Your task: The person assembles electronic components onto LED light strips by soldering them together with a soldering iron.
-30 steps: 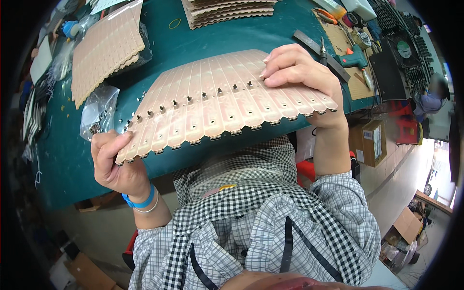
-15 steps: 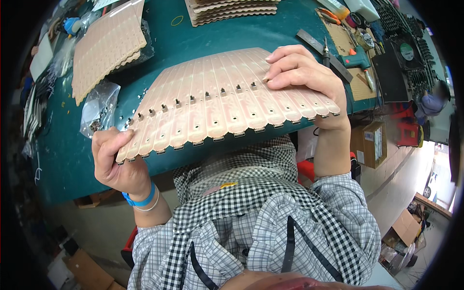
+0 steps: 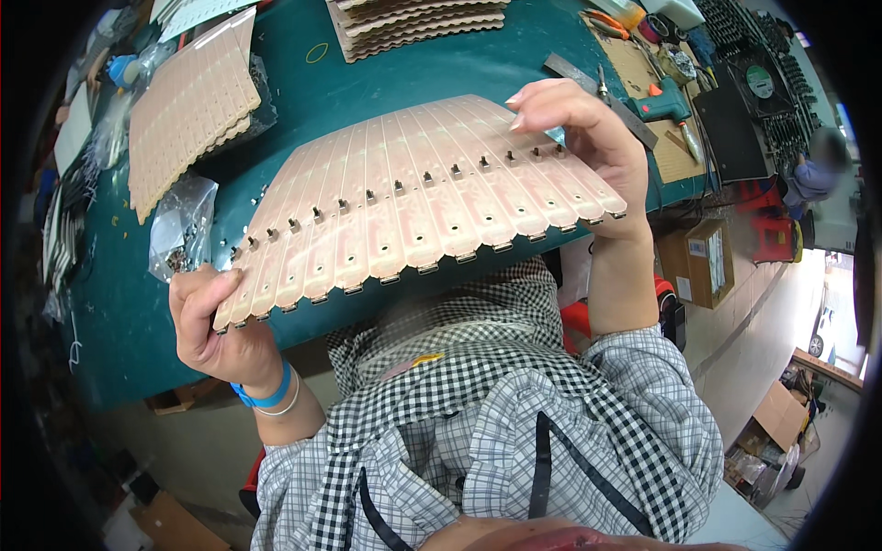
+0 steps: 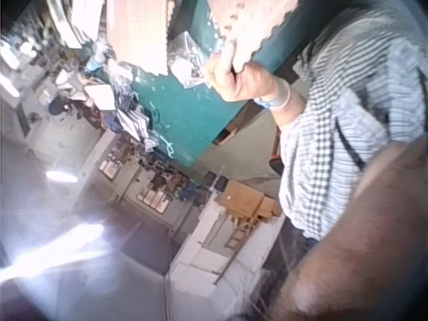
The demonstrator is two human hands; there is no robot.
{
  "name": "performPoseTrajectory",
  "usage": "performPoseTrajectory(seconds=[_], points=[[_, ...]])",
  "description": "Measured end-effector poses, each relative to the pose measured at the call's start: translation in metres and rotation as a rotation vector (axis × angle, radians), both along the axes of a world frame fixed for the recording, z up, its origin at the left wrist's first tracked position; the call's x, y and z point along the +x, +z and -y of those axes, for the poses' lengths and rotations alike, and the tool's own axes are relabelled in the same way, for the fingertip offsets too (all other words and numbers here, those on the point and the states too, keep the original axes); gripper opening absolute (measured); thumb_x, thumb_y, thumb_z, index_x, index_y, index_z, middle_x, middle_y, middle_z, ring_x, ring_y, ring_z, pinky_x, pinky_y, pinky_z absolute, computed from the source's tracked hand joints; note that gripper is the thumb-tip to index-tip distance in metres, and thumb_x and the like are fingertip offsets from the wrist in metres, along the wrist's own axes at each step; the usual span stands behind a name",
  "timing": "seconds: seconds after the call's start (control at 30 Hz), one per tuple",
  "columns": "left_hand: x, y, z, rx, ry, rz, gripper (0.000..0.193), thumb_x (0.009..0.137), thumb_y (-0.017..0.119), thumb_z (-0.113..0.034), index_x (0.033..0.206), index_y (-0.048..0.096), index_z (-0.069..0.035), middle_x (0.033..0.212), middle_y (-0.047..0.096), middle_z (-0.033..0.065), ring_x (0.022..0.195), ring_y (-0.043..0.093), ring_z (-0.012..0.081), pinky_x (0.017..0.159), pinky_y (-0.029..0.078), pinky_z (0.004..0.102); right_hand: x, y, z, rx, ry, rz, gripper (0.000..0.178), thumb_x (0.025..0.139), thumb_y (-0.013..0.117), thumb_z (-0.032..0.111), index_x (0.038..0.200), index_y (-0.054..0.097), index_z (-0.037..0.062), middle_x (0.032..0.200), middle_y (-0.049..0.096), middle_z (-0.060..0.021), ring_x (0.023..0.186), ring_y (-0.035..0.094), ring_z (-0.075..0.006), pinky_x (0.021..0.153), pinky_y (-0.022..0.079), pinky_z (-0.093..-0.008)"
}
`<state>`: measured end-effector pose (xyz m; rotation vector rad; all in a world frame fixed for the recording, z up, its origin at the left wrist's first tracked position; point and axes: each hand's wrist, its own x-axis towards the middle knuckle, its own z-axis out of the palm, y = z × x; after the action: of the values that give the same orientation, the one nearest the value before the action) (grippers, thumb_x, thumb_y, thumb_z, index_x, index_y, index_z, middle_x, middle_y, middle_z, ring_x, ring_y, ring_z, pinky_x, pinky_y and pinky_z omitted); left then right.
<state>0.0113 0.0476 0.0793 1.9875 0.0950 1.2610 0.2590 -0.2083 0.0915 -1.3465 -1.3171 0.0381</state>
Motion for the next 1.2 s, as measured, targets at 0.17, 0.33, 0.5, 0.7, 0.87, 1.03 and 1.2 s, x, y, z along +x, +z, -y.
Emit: performPoseTrajectory(seconds=[0.17,0.33,0.5,0.7,0.87,1.03,1.2], points=[[-0.002,-0.001,-0.001,-0.023,-0.007,-0.017,0.016,0.085,0.070,-0.009,0.093,0.067,0.004,0.078,0.052,0.0048,0.073,0.050,0.0139,0.064,0.038,0.0241,0.002,-0.005,0.006,0.075,0.002,-0.122,0.028,0.069,0.081,0.011,0.092,0.068,0.0032,0.097,0.067,-0.0073,0.100,0.061,-0.0237,0.088,0.049,-0.0343],[0.000,0.000,0.000,-0.013,-0.024,-0.003,0.014,0.085,0.068,-0.008,0.093,0.067,0.004,0.078,0.052,0.0045,0.073,0.049,0.0138,0.063,0.038,0.0240,0.007,-0.005,0.004,0.067,0.020,-0.019,0.023,0.068,0.082,0.012,0.086,0.070,0.0035,0.090,0.068,-0.0066,0.095,0.063,-0.0235,0.084,0.050,-0.0344],[0.000,0.000,0.000,-0.021,-0.025,-0.009,0.012,0.084,0.067,-0.004,0.094,0.067,0.004,0.078,0.051,0.0045,0.073,0.049,0.0139,0.064,0.039,0.0242,0.007,-0.002,0.005,0.066,-0.008,0.017,0.021,0.067,0.081,0.011,0.084,0.071,0.0034,0.086,0.068,-0.0067,0.092,0.063,-0.0235,0.083,0.050,-0.0357],[0.000,0.002,0.002,0.006,0.004,-0.016,0.011,0.083,0.067,-0.001,0.093,0.067,0.004,0.078,0.050,0.0042,0.072,0.049,0.0134,0.062,0.038,0.0235,-0.001,-0.003,0.003,0.104,-0.047,-0.029,0.023,0.067,0.081,0.006,0.086,0.069,0.0011,0.088,0.068,-0.0080,0.093,0.064,-0.0244,0.085,0.051,-0.0362],[-0.001,0.001,0.000,-0.002,-0.005,-0.019,0.011,0.083,0.066,0.000,0.093,0.067,0.004,0.078,0.050,0.0040,0.072,0.049,0.0135,0.062,0.038,0.0236,0.004,-0.013,0.012,0.249,-0.048,-0.222,0.028,0.066,0.078,-0.008,0.091,0.067,-0.0013,0.091,0.068,-0.0105,0.096,0.064,-0.0260,0.086,0.051,-0.0351],[-0.001,0.001,0.001,-0.020,-0.010,-0.015,0.011,0.084,0.066,0.000,0.094,0.067,0.004,0.078,0.050,0.0041,0.072,0.049,0.0136,0.063,0.038,0.0240,0.007,-0.012,0.013,0.170,-0.008,-0.113,0.024,0.066,0.077,-0.008,0.087,0.069,-0.0015,0.089,0.068,-0.0110,0.093,0.065,-0.0260,0.082,0.052,-0.0345],[-0.004,-0.001,-0.002,-0.062,-0.051,-0.029,0.011,0.085,0.065,0.000,0.095,0.066,0.005,0.078,0.047,0.0039,0.073,0.048,0.0143,0.065,0.038,0.0244,0.008,-0.011,0.013,0.206,-0.029,-0.083,0.021,0.064,0.078,-0.006,0.083,0.071,-0.0016,0.086,0.069,-0.0115,0.087,0.066,-0.0259,0.076,0.053,-0.0340]])
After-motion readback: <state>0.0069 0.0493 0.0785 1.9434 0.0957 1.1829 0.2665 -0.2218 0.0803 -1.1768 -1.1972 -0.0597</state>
